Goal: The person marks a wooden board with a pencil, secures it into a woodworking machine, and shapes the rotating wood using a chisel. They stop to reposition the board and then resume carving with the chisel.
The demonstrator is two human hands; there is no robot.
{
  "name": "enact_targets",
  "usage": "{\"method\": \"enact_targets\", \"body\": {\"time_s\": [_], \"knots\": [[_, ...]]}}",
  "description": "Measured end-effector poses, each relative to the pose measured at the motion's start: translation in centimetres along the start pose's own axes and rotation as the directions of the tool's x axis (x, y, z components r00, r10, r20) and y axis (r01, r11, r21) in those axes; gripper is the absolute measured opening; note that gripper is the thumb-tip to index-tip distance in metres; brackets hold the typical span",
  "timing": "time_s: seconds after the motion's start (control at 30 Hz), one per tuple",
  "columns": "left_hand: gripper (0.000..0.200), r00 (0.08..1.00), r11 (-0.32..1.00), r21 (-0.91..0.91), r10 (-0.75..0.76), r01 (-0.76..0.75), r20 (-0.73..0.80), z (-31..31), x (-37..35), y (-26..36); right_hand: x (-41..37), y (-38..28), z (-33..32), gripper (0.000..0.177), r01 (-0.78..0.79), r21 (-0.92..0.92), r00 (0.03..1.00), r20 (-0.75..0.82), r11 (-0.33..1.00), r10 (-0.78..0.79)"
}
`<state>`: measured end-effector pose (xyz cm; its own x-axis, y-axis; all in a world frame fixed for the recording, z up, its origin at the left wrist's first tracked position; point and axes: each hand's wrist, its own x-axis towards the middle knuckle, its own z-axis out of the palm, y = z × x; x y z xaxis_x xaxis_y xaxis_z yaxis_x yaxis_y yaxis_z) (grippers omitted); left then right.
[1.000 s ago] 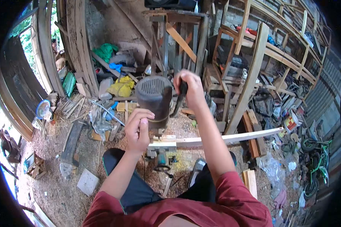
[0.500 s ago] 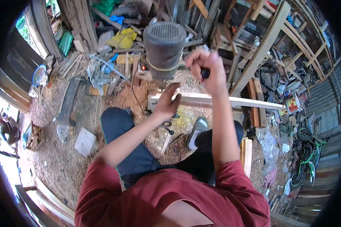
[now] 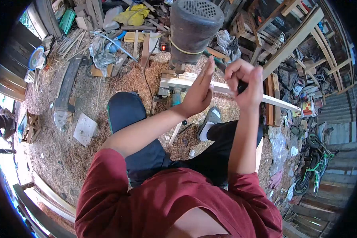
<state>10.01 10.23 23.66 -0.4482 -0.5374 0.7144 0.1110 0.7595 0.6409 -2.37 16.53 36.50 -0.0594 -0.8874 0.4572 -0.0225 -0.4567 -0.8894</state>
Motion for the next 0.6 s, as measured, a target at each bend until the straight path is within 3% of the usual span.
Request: {"method": "enact_targets", "body": {"time_s": [0.03, 0.13, 0.27, 0.4, 0.53, 0.6], "knots": [[0.085, 1.0, 1.0, -0.003, 0.009, -0.009, -0.006, 0.0, 0.4, -0.2, 1.0, -1.2, -0.3, 0.072, -0.014, -0.173, 0.999, 0.034, 0.985, 0.02], [0.084, 0.996, 0.995, -0.035, 0.089, -0.089, -0.015, 0.4, 1.8, -1.1, 1.3, -0.7, 0.8, 0.069, 0.048, -0.191, 0.979, -0.187, 0.98, -0.084], [0.075, 0.997, 1.0, 0.002, -0.006, 0.006, 0.083, 0.1, 1.9, -1.4, -1.8, 2.7, 0.8, 0.067, 0.218, -0.076, 0.951, -0.21, 0.973, -0.229], [0.066, 0.991, 1.0, -0.006, 0.014, -0.013, 0.13, 0.5, 1.2, -3.0, -4.8, 4.5, 2.3, 0.06, 0.425, -0.201, 0.882, -0.126, 0.882, -0.454], [0.057, 0.993, 1.0, -0.026, 0.008, -0.005, 0.115, 0.9, 0.5, -3.4, -5.4, 5.2, 2.2, 0.057, 0.448, -0.221, 0.87, -0.114, 0.866, -0.48], [0.058, 0.992, 0.996, -0.03, 0.082, -0.079, 0.097, 1.2, 0.2, -4.2, -5.6, 5.5, 2.7, 0.056, 0.447, -0.215, 0.867, -0.138, 0.868, -0.48]]}}
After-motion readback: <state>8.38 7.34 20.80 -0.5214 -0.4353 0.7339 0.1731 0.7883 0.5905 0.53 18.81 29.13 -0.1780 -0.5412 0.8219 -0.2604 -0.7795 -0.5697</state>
